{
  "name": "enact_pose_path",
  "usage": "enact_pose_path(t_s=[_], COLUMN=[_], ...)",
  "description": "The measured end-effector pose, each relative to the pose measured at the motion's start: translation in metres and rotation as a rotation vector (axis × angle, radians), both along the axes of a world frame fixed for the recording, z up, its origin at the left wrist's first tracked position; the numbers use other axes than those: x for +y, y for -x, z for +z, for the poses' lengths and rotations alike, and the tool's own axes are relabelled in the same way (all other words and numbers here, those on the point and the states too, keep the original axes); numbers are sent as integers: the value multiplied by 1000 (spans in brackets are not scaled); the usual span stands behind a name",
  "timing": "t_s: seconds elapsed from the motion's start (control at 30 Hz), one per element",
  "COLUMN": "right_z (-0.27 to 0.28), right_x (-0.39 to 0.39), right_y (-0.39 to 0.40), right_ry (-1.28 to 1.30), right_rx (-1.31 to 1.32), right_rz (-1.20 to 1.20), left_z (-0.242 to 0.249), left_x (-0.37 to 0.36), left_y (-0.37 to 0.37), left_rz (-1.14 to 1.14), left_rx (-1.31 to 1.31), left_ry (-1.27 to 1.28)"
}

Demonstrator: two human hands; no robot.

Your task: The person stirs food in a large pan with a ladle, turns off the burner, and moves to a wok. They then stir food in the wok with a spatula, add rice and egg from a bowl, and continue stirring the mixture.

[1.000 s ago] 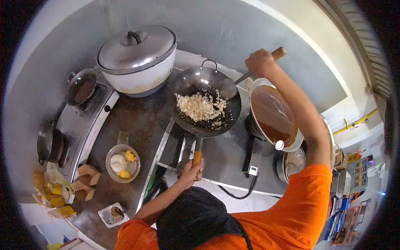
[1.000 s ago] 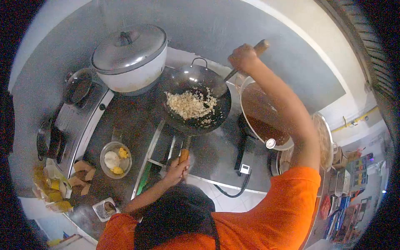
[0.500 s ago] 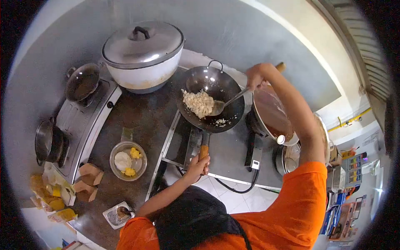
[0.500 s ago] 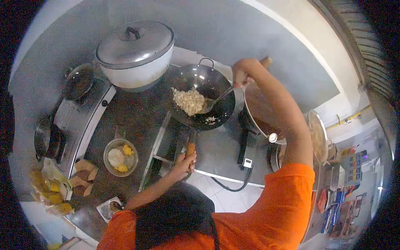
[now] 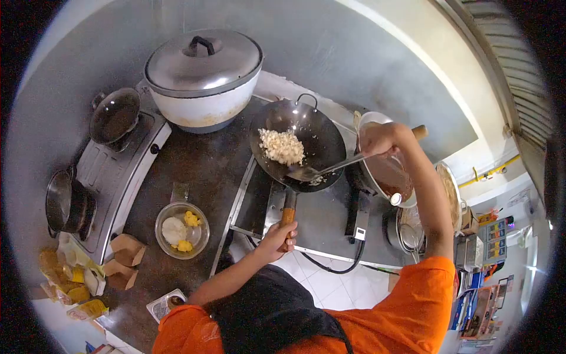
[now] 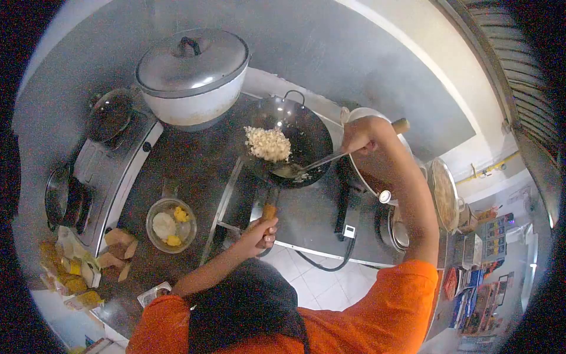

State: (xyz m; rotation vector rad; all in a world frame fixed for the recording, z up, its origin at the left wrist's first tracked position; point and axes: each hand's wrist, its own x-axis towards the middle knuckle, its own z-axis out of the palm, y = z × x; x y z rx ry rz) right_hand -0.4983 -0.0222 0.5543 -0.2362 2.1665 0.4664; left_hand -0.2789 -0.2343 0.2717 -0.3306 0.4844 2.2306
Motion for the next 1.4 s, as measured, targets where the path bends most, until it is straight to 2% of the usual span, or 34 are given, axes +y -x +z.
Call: enact_pose_path(t_s=[0.03, 0.1, 0.13, 0.17, 0.23, 0.3, 0.37, 0.4, 0.43, 0.5, 0.57, 0.63, 0.67, 0.7, 0.77, 0.8, 0.83, 0.9, 0.93, 1.0, 1.07, 1.1, 1.17, 1.2, 1.23, 1.3, 1.37, 1.4], right_z=[-21, -70, -84, -71, -28, -56, -66, -79, -73, -50, -41, -38, -61, -73, -69, -49, -46, -42, -72, -80, -63, -48, -21, -25, -33, -59, -48, -29], right_x=[11, 31, 25, 13, -14, 29, 33, 35, 23, 2, 14, 16, 18, 31, 15, 14, 18, 28, 43, 27, 19, 17, 5, 3, 6, 15, 8, 4], right_y=[10, 20, 18, 6, -21, 23, 34, 29, 19, 12, 19, 23, 31, 33, 24, 18, 22, 33, 44, 38, 34, 29, 22, 17, 18, 30, 33, 28], right_ry=[-2, 39, 153, 153, 166, 117, -26, 70, 75, 238, 234, -33, -7, -5, 253, 286, 284, 109, 129, 179, 335, 335, 29, 18, 20, 199, 288, 159], right_rx=[2, 301, 358, 357, 216, 152, 257, 457, 458, 289, 238, 288, 399, 399, 388, 245, 248, 202, 444, 396, 284, 283, 199, 373, 369, 354, 347, 280], right_rz=[0, 468, 432, 432, 79, 174, 491, 414, 409, 330, 393, 415, 444, 437, 465, 318, 319, 331, 351, 397, 448, 447, 293, 324, 323, 406, 461, 384], left_z=[9, 3, -13, -22, -4, 10, 14, 7, -6, -5, 19, 22, 10, -2, -3, -3, 4, 23, 12, -16, 7, 17, 22, 21, 8, -26, 6, 18], left_x=[-2, 0, 6, 9, 5, 2, -1, 3, 8, 10, 3, 1, 4, 6, 10, 11, 11, 3, 7, 16, 14, 12, 8, 6, 9, 16, 9, 7], left_y=[0, -1, 0, 2, -2, -3, -3, -3, -4, -1, -8, -6, -3, -3, -3, -4, -3, -8, -7, -3, -6, -9, -7, -8, -9, -2, -7, -12], left_rz=[-2, -17, -17, -9, 6, 23, -6, -7, 0, 27, 36, 40, 35, 28, 39, 40, 41, 30, 28, 31, 50, 59, 64, 60, 59, 28, 45, 48], left_rx=[-8, -22, -11, 4, -6, -22, -23, -21, -13, 5, 10, -22, -6, 10, 18, 17, 19, 9, 6, 11, -5, -32, -23, -19, -23, 54, 54, 46], left_ry=[15, 36, 39, 40, 65, 91, 78, 82, 107, 126, 128, 93, 92, 90, 103, 118, 116, 114, 115, 115, 127, 142, 124, 109, 111, 128, 115, 104])
